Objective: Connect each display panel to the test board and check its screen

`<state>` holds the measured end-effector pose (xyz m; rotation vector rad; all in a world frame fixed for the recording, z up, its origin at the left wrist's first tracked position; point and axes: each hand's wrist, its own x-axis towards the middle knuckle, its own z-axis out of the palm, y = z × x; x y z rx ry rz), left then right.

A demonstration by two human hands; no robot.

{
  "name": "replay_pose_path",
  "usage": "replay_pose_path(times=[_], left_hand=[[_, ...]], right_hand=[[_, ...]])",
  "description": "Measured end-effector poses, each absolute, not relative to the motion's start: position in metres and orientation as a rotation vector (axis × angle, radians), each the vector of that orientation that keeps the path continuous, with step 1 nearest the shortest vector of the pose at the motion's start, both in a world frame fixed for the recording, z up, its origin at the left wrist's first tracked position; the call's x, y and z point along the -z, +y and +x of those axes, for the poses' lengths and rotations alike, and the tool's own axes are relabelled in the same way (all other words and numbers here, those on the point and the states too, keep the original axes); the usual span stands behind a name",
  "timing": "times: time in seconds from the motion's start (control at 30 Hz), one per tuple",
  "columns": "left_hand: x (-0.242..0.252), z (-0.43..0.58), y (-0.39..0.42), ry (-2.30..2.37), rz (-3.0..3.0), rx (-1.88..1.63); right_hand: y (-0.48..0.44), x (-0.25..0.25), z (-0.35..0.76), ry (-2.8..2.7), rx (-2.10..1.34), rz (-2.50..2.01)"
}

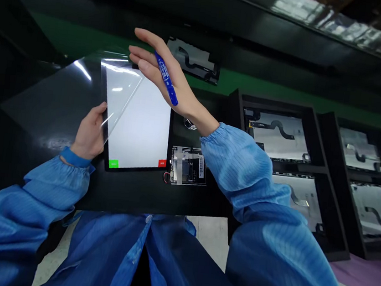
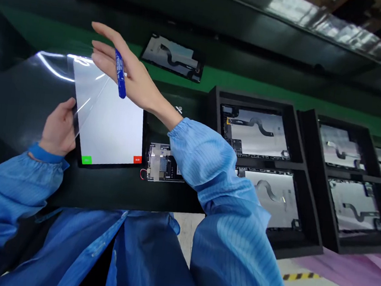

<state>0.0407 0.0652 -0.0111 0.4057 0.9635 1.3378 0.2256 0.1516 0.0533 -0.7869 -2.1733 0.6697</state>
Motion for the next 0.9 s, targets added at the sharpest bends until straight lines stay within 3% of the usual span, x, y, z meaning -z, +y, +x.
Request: replay_pose_path(times=[0.37, 0.67, 0.9], left_hand=[[0.005, 0.004, 0.085, 0.746, 0.613, -1.526], [-0.001, -0.004, 0.092, 0.783, 0.561, -1.557], [0.002, -0.008, 0.09, 0.808, 0.513, -1.56]], right_hand=[[0.2, -0.047, 0.156, -2.035, -0.854, -0.24], [0.171, -0.078, 0.151, -2.221, -0.377, -0.566], [0.164, -0.102, 0.176, -1.929, -0.513, -0.782]])
